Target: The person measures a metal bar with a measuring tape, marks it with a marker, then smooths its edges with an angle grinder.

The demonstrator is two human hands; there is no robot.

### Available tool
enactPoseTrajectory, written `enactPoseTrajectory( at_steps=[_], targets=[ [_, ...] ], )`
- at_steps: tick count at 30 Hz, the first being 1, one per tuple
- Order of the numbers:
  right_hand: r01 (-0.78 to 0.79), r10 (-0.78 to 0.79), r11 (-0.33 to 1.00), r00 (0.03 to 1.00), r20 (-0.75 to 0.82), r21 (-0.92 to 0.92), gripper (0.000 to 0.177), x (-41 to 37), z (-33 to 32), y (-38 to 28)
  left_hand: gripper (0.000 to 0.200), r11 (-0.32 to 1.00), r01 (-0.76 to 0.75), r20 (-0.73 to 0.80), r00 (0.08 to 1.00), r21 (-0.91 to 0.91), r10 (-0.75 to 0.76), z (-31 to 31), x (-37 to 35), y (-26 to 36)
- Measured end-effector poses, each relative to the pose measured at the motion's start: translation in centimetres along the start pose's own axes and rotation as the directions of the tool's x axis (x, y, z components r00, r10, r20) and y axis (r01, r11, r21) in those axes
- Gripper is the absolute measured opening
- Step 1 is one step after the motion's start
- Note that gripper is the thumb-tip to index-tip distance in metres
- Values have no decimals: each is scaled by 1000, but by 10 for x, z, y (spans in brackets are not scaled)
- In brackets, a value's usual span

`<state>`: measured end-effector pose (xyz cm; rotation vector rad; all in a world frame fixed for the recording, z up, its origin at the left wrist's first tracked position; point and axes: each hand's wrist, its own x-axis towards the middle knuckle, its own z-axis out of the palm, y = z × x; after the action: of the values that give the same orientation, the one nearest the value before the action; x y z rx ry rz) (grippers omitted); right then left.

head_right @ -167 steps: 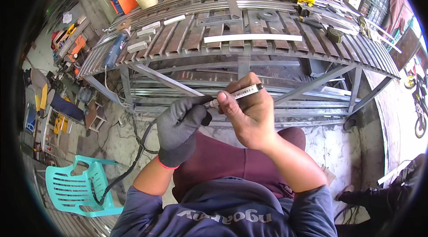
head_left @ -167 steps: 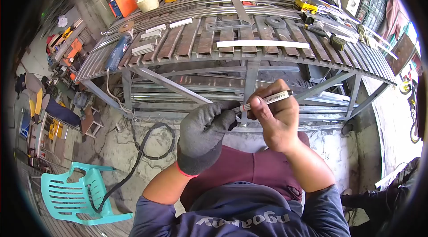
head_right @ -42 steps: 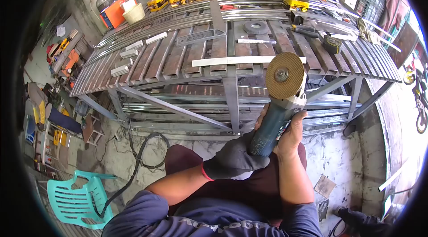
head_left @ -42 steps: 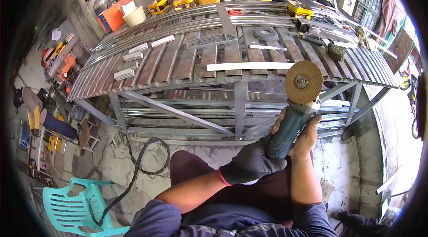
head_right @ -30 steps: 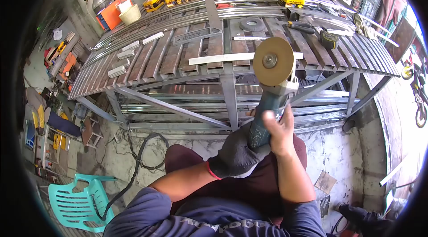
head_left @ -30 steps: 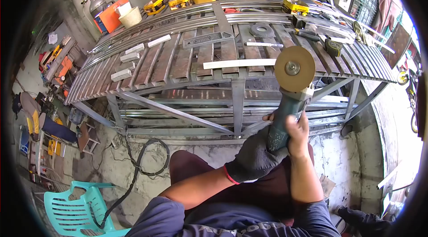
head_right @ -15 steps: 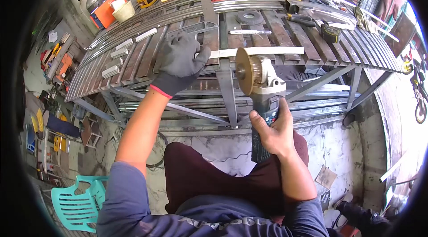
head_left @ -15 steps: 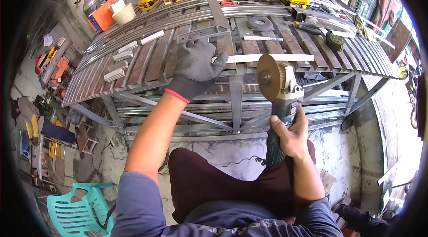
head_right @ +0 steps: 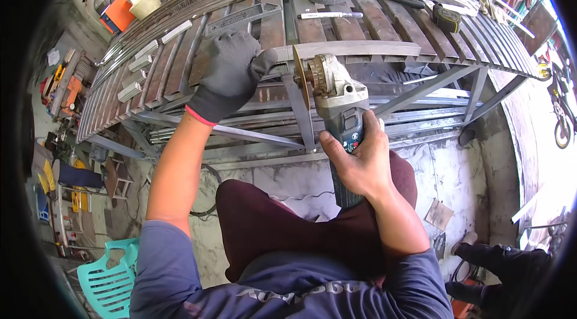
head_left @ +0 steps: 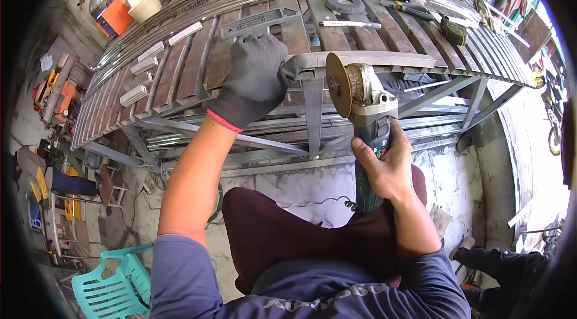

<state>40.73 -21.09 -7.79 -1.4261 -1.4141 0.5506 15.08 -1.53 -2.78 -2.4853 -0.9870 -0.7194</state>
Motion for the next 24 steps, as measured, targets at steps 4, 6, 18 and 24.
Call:
enactPoseTrajectory(
  at_steps=[4,6,18,24],
  targets=[
    [-15,15,1000,1000,8,23,54,0,5,3,74,998,19,-43,999,-51,-21,4,0,1],
    [-21,21,999,1000,11,35,56,1,8,5,73,997,14,-88,996,-77,-21,4,0,2],
    [-50,50,999,999,3,8,55,1,14,1,71,995,16,-37,999,-100,-20,1,2,3],
    [-63,63,998,998,17,16,54,1,14,1,75,987,-14,-74,997,-162,2,3,0,0]
  ],
)
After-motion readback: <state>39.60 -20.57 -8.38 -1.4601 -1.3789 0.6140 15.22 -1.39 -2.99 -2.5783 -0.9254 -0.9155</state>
